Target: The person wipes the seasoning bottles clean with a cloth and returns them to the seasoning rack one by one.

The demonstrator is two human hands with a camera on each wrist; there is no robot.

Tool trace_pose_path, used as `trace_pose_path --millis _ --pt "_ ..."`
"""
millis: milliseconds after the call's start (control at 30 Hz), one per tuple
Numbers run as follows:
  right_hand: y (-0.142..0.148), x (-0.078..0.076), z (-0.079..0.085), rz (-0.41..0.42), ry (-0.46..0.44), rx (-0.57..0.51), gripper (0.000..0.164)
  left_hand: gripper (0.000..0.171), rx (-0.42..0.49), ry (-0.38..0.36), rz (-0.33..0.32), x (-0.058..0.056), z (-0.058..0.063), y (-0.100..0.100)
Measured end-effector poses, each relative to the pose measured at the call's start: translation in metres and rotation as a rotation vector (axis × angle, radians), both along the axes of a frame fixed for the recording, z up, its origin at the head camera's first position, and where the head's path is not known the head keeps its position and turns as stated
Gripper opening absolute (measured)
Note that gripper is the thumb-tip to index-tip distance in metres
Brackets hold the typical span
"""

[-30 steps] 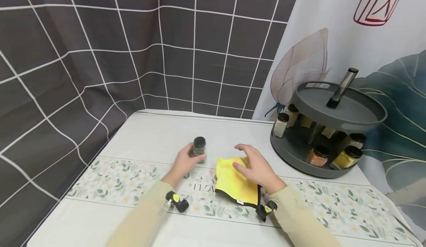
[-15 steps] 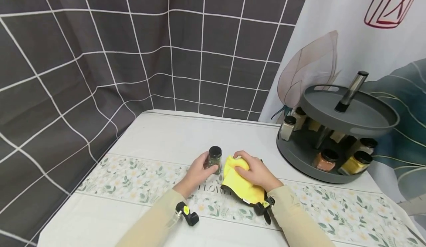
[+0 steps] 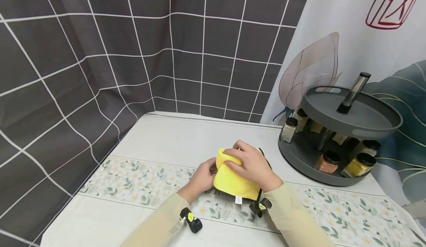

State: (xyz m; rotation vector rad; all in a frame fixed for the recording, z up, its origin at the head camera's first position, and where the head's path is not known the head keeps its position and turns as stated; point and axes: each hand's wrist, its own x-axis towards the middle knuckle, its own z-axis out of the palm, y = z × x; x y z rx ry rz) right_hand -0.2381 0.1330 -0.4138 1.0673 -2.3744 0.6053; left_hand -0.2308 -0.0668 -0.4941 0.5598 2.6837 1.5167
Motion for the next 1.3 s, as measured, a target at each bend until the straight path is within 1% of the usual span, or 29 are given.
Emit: trace_pose_path --millis 67,167,233,300,400,533,600,633,700,767,833,900,1067,1133,1167,1233,1300 --pt "-0.005 -0.001 0.001 -0.062 -0.018 0.015 0.025 0.044 -0.005 0.014 -0.017 0.0 -0.001 0.001" --pt "-0.006 -0.007 -0.002 -0.125 -0.095 -0.017 0.022 0.047 -0.054 0.041 -0.017 0.0 -0.002 0.001" --pt "-0.001 -0.012 -0.005 -0.145 -0.132 -0.043 0.021 0.048 -0.076 0.051 -0.01 0.0 -0.001 0.0" --pt "0.005 -0.013 -0.008 -0.142 -0.143 -0.062 0.02 0.046 -0.086 0.062 -0.002 0.0 0.0 0.0" --pt "0.011 -0.01 -0.012 -0.12 -0.1 -0.062 0.019 0.043 -0.085 0.069 0.01 -0.001 0.0 0.0" --pt "0.006 -0.001 -0.008 -0.055 0.007 -0.011 0.018 0.041 -0.104 0.076 0.015 -0.002 0.0 0.0" --pt "0.0 0.001 -0.004 -0.039 0.027 0.011 0.019 0.041 -0.112 0.075 0.011 -0.002 0.001 0.001" --pt "-0.003 0.002 -0.003 -0.042 0.018 0.014 0.019 0.04 -0.118 0.076 0.007 -0.002 0.001 0.001" --pt "-0.006 0.0 -0.003 -0.064 -0.038 -0.012 0.021 0.043 -0.143 0.081 0.003 -0.001 0.002 0.0" --pt "-0.006 -0.003 -0.006 -0.103 -0.12 -0.067 0.022 0.046 -0.172 0.093 0.0 -0.001 0.002 0.0" --pt "-0.004 -0.007 -0.013 -0.136 -0.196 -0.135 0.025 0.05 -0.201 0.107 -0.006 0.0 0.002 0.0" --pt "0.0 -0.009 -0.023 -0.155 -0.252 -0.192 0.026 0.052 -0.214 0.119 -0.011 0.0 0.002 -0.001" --pt "0.006 -0.007 -0.047 -0.151 -0.33 -0.281 0.024 0.047 -0.152 0.119 -0.018 0.0 0.001 -0.002" --pt "0.007 -0.006 -0.056 -0.165 -0.362 -0.28 0.021 0.048 -0.131 0.121 -0.015 -0.001 0.0 -0.002" --pt "0.007 -0.006 -0.06 -0.18 -0.378 -0.253 0.02 0.049 -0.128 0.121 -0.013 -0.001 0.0 -0.002" --pt "0.008 -0.006 -0.066 -0.214 -0.4 -0.17 0.018 0.05 -0.128 0.126 -0.009 -0.002 -0.001 -0.002" --pt "0.008 -0.005 -0.07 -0.241 -0.408 -0.065 0.017 0.051 -0.135 0.133 -0.005 -0.003 -0.001 -0.002"
